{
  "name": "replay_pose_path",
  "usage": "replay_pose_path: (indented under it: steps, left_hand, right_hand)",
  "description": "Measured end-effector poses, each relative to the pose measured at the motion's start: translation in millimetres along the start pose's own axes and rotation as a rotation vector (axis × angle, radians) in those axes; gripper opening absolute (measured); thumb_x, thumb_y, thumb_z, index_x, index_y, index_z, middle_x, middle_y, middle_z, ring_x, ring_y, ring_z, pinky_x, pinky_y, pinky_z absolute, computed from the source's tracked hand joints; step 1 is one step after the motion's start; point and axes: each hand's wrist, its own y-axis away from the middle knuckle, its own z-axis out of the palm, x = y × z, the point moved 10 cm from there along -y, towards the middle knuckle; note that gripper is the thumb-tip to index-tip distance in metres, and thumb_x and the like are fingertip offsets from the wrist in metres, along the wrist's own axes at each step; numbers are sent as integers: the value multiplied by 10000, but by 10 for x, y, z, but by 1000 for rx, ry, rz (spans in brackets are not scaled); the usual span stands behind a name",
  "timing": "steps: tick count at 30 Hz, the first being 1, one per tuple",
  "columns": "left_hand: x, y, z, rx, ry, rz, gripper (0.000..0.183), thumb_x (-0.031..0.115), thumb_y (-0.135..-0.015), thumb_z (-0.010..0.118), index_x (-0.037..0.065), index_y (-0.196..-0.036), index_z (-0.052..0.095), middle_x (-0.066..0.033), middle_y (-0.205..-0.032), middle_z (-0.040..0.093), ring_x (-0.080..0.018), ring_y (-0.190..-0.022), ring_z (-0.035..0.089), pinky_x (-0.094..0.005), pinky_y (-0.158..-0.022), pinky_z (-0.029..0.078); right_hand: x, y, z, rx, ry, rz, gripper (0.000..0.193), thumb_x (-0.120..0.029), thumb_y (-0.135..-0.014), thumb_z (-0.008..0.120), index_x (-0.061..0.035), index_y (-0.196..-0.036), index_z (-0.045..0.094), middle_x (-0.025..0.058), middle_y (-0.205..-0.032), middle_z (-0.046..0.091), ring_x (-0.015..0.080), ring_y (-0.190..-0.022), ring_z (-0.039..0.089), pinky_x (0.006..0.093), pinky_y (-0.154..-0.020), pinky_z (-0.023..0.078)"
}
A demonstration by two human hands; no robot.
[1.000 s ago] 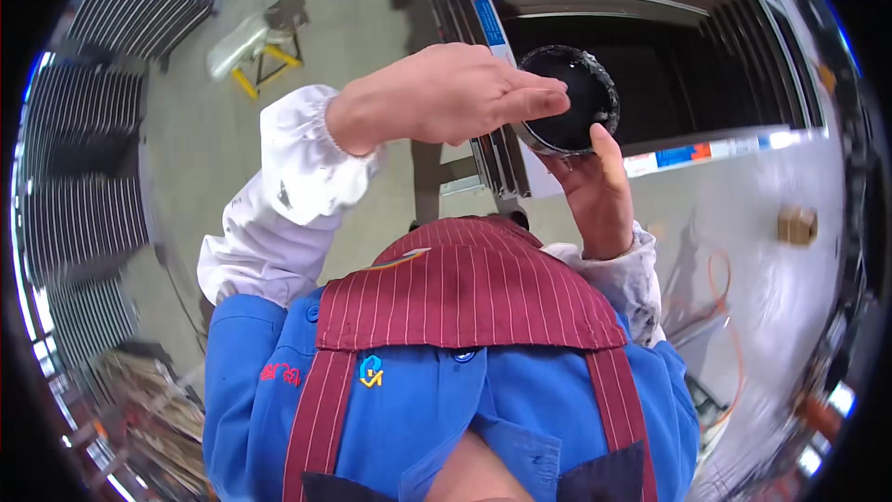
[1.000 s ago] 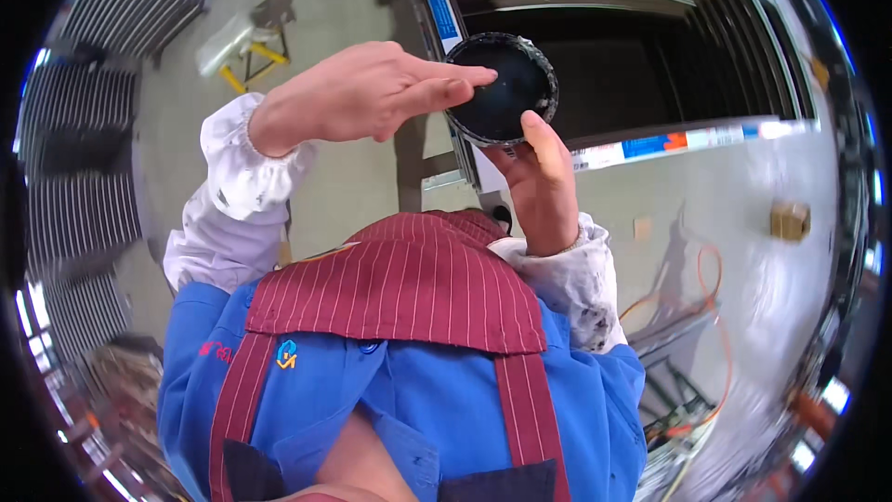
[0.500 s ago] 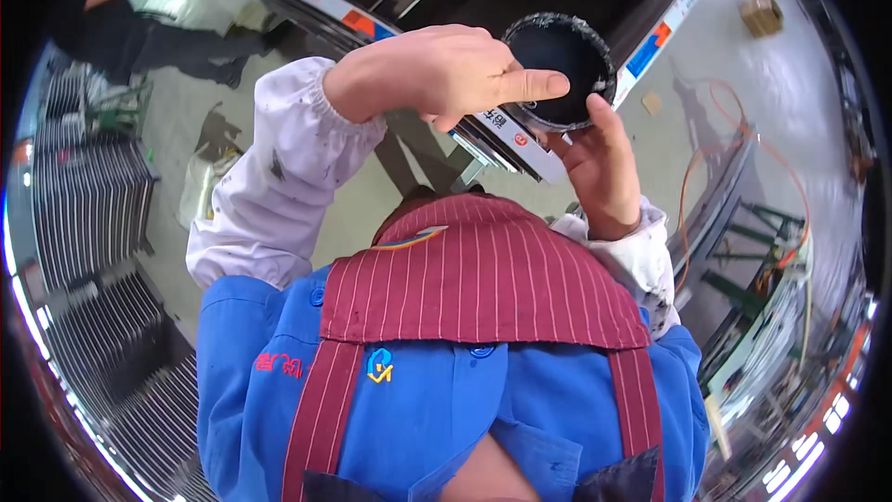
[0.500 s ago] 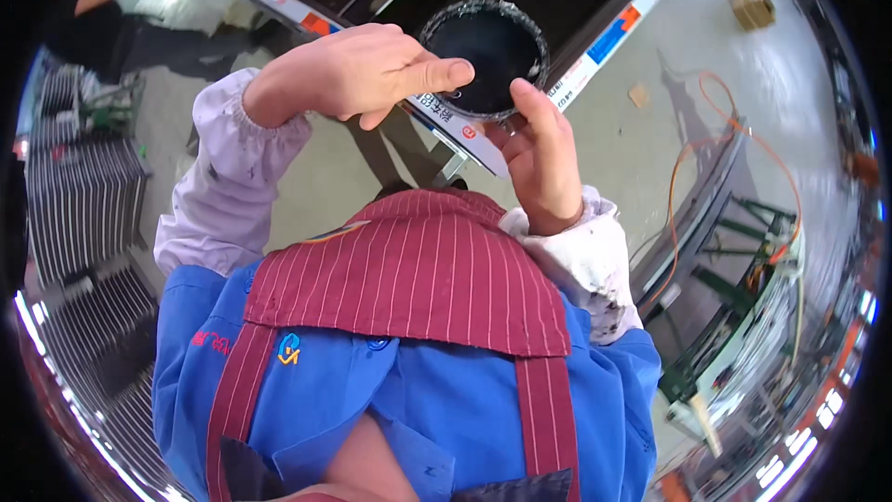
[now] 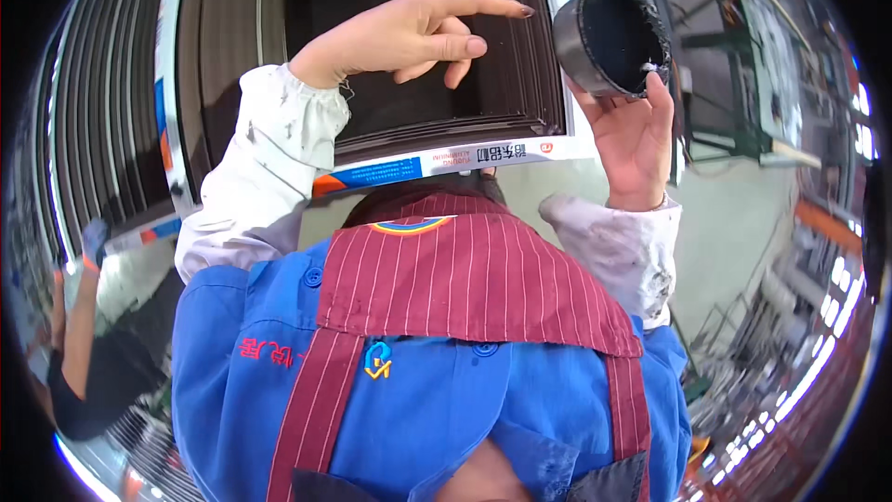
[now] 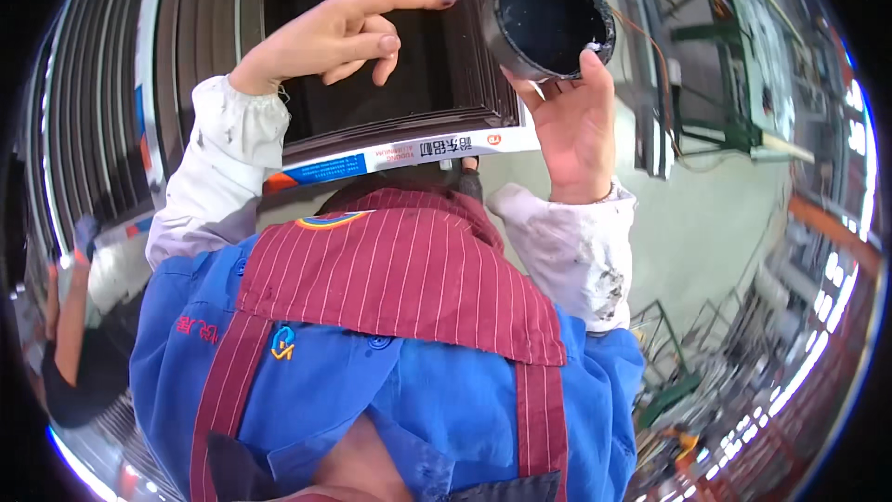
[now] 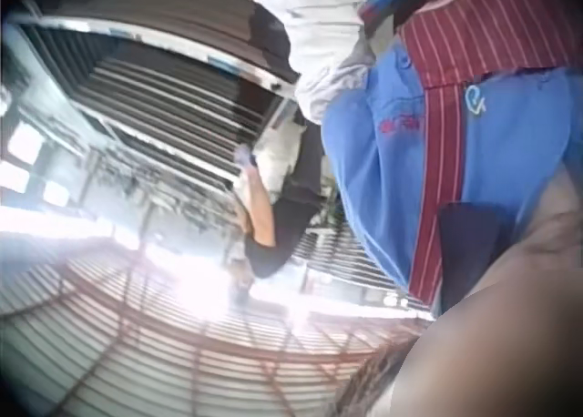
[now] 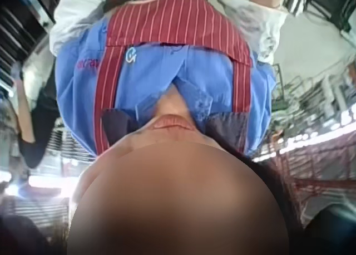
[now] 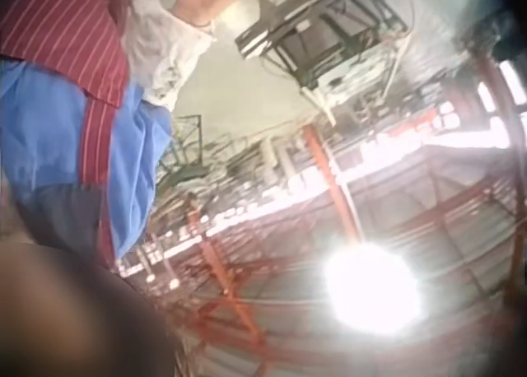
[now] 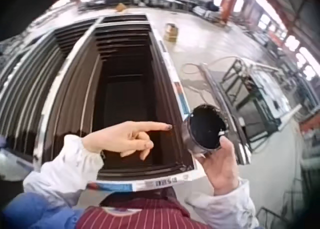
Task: Apply sealant or markers to the corners of stacked window frames using a small container and finger/applicator.
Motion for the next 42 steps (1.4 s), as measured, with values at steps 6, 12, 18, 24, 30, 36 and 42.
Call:
replay_pose_path:
  steps: [6, 12, 18, 24, 30, 36, 42]
  left_hand:
    - [-833, -347, 525, -177, -456, 39, 535, 138, -895, 488, 387, -1361, 406, -117, -818, 640, -258, -731, 632, -367, -708, 492]
    - [-868, -519, 1039, -378, -649, 249, 565, 114, -877, 497, 401, -1357, 411, -105, -868, 656, -284, -751, 638, -369, -670, 500]
    - [-1012, -680, 1233, -510, -718, 277, 786, 67, -819, 539, 419, -1433, 197, -137, -857, 656, -280, -732, 649, -372, -692, 514]
    - [-1123, -785, 1403, -674, -659, 277, 922, -49, -763, 488, 463, -1439, 124, -169, -868, 654, -290, -747, 648, -384, -723, 506]
    - [-1118, -758, 1419, -761, -639, 378, 909, -51, -766, 453, 474, -1434, 130, -181, -875, 649, -295, -761, 646, -377, -743, 505]
    - [-1011, -797, 1247, -317, -870, 646, 816, 12, -825, 412, 503, -1421, 148, -106, -674, 616, -253, -601, 641, -337, -514, 515]
    - [-1072, -807, 1147, -275, -802, 511, 832, 11, -827, 408, 513, -1421, 112, -114, -694, 625, -261, -617, 643, -346, -574, 519]
  right_hand:
    - [-139, 414, -344, 256, -326, -223, 531, -308, -842, 635, 114, -1133, 499, 222, -1185, 525, 328, -1164, 478, 506, -1112, 291]
    - [-136, 1215, -767, 501, -216, -360, 573, -337, -859, 595, 69, -1232, 440, 208, -1287, 453, 322, -1233, 413, 505, -1122, 265]
    - [124, 1863, -1021, 636, -347, -445, 563, -268, -848, 621, 47, -1268, 416, 189, -1334, 425, 320, -1263, 384, 514, -1116, 274]
    - [243, 2228, -1024, 732, -421, -567, 571, -247, -836, 637, 53, -1267, 412, 179, -1309, 463, 317, -1256, 399, 518, -1121, 258]
    - [288, 2274, -947, 768, -459, -596, 552, -233, -825, 655, 55, -1238, 427, 178, -1292, 473, 320, -1253, 401, 535, -1118, 253]
    - [302, 2162, -845, 742, -464, -587, 537, -217, -821, 662, 47, -1232, 438, 168, -1287, 481, 321, -1244, 411, 543, -1117, 249]
    - [279, 2097, -797, 684, -489, -574, 532, -213, -826, 658, 34, -1243, 437, 171, -1300, 472, 322, -1251, 405, 549, -1116, 248]
